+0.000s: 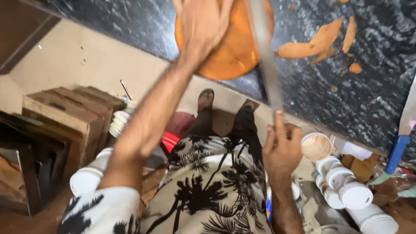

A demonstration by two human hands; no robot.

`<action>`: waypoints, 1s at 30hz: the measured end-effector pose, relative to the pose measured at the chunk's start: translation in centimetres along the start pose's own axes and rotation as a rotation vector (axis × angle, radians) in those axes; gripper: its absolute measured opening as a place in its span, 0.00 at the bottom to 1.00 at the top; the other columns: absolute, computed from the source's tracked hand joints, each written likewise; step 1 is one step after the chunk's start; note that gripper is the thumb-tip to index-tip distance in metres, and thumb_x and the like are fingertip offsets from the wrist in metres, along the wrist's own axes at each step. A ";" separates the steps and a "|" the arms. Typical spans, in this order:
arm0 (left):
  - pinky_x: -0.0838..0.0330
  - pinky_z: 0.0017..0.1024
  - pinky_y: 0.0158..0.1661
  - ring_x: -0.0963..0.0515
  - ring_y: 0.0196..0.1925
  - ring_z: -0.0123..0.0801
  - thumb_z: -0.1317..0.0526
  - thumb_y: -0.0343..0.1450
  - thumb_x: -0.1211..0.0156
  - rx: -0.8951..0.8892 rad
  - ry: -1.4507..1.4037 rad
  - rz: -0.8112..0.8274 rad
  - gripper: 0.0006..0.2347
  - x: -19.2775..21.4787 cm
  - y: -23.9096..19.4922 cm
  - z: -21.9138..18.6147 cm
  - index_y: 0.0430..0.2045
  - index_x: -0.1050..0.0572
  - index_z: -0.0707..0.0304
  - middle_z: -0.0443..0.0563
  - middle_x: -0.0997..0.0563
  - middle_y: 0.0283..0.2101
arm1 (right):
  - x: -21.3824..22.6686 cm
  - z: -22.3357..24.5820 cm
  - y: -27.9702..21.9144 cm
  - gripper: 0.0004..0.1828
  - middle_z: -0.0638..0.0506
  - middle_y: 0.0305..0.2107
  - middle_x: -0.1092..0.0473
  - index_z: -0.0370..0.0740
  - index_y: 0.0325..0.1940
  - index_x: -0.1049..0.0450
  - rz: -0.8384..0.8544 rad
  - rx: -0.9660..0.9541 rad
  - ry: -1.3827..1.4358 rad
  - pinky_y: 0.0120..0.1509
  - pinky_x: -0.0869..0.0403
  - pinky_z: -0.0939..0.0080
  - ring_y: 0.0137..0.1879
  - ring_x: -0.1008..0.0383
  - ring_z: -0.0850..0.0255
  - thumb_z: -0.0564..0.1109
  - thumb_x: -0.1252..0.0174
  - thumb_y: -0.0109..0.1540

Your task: The person removes parchment paper from cake layers by hand, trims and slices the cakes using a knife, and spreads frosting onto a cake board.

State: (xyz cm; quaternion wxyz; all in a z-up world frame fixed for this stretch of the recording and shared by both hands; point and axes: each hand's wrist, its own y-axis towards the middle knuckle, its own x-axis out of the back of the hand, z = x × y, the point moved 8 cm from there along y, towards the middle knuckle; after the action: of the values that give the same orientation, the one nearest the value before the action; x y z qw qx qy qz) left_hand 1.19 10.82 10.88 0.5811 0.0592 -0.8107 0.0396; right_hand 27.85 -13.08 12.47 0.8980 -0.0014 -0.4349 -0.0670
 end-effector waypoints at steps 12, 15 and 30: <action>0.68 0.71 0.72 0.61 0.80 0.58 0.34 0.78 0.52 -0.157 0.130 0.045 0.36 -1.9 -5.7 -1.9 0.75 0.46 0.58 0.51 0.54 0.79 | -1.8 0.7 7.4 0.25 0.46 0.41 0.32 0.54 0.66 0.25 0.159 0.180 -0.232 0.43 0.26 0.48 0.44 0.26 0.47 0.44 0.36 0.64; 0.67 0.71 0.72 0.61 0.80 0.58 0.34 0.77 0.51 -0.138 0.144 0.063 0.36 -2.5 -5.8 -1.6 0.75 0.46 0.57 0.51 0.54 0.79 | -1.3 0.1 7.1 0.25 0.46 0.36 0.34 0.55 0.66 0.24 0.115 0.137 -0.165 0.43 0.26 0.48 0.39 0.28 0.49 0.43 0.34 0.63; 0.43 0.56 0.70 0.37 0.72 0.59 0.45 0.81 0.50 0.094 -0.023 -0.192 0.26 -1.4 1.4 1.2 0.66 0.35 0.69 0.69 0.36 0.70 | -2.1 -9.8 3.4 0.23 0.43 0.36 0.26 0.32 0.70 0.35 0.280 -0.330 0.414 0.42 0.24 0.54 0.38 0.25 0.54 0.42 0.47 0.72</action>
State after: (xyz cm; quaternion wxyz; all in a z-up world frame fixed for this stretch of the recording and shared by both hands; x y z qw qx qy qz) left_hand 0.31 12.15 9.23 0.5694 0.1641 -0.8053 0.0212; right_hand 34.64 -10.09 4.94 0.9558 -0.1934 -0.2212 -0.0113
